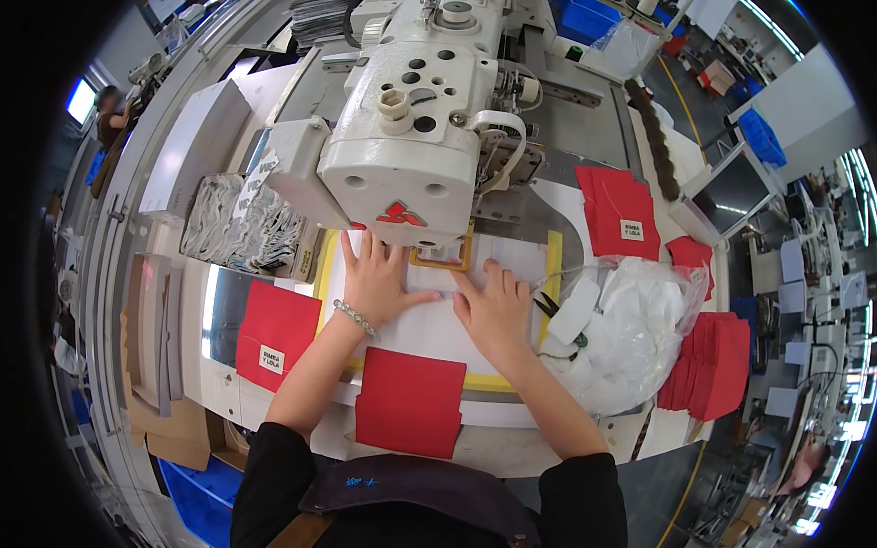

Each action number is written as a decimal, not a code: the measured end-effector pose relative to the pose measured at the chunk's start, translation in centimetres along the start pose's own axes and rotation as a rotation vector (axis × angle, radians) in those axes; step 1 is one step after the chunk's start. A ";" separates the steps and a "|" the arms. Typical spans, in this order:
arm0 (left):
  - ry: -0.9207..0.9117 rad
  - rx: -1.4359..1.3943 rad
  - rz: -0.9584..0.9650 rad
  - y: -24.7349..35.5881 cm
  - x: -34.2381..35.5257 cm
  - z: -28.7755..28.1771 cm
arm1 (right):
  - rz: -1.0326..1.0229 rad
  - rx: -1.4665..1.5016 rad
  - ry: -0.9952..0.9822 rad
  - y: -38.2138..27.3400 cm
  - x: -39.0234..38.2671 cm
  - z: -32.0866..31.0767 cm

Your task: The person places white rectangular labels onto red fabric pieces and sews them using a sewing machine. They repeatedly pick up labels, align them on the fabric, guide the fabric under the needle, and trim threads with scissors. Finished pieces are stacked to the left.

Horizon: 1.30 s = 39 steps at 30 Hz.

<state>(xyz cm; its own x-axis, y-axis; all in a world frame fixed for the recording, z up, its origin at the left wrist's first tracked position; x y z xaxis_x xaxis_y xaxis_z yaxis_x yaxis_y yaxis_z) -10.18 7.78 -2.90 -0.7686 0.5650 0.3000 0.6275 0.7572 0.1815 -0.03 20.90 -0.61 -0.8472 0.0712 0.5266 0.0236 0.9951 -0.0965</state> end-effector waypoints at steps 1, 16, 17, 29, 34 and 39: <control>-0.046 0.011 -0.029 -0.4 0.0 0.0 | 0.002 -0.001 -0.003 0.0 0.0 0.0; -0.022 -0.589 0.270 4.5 -8.1 -4.5 | 0.073 0.118 -0.099 -0.1 -2.5 -3.6; -0.014 -0.602 0.276 5.1 -8.3 -4.3 | 0.090 0.128 -0.102 0.0 -3.0 -4.1; 0.038 -0.403 0.449 7.2 -9.6 -3.2 | 0.146 0.159 -0.030 -1.0 -8.9 -8.5; 0.156 -0.274 0.592 7.2 -11.0 -4.1 | 0.052 0.213 -0.008 -1.7 -10.9 -8.4; 0.290 -0.288 0.643 6.4 -12.1 -6.3 | -0.030 0.431 0.016 -2.7 -12.7 -8.8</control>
<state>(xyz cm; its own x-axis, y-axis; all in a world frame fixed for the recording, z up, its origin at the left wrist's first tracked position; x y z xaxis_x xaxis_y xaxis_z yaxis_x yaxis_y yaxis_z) 3.90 3.74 0.55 -0.2025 0.7268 0.6563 0.9788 0.1705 0.1132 15.33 17.93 0.42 -0.8359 0.0469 0.5469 -0.2276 0.8771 -0.4230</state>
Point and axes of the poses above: each hand's wrist, its own x-axis towards the middle knuckle, its own z-axis out of the palm, y = z × x, the point moved 7 cm from there along x, towards the middle knuckle, and after that the axes turned 12 degrees about y, right-handed, at the moved point
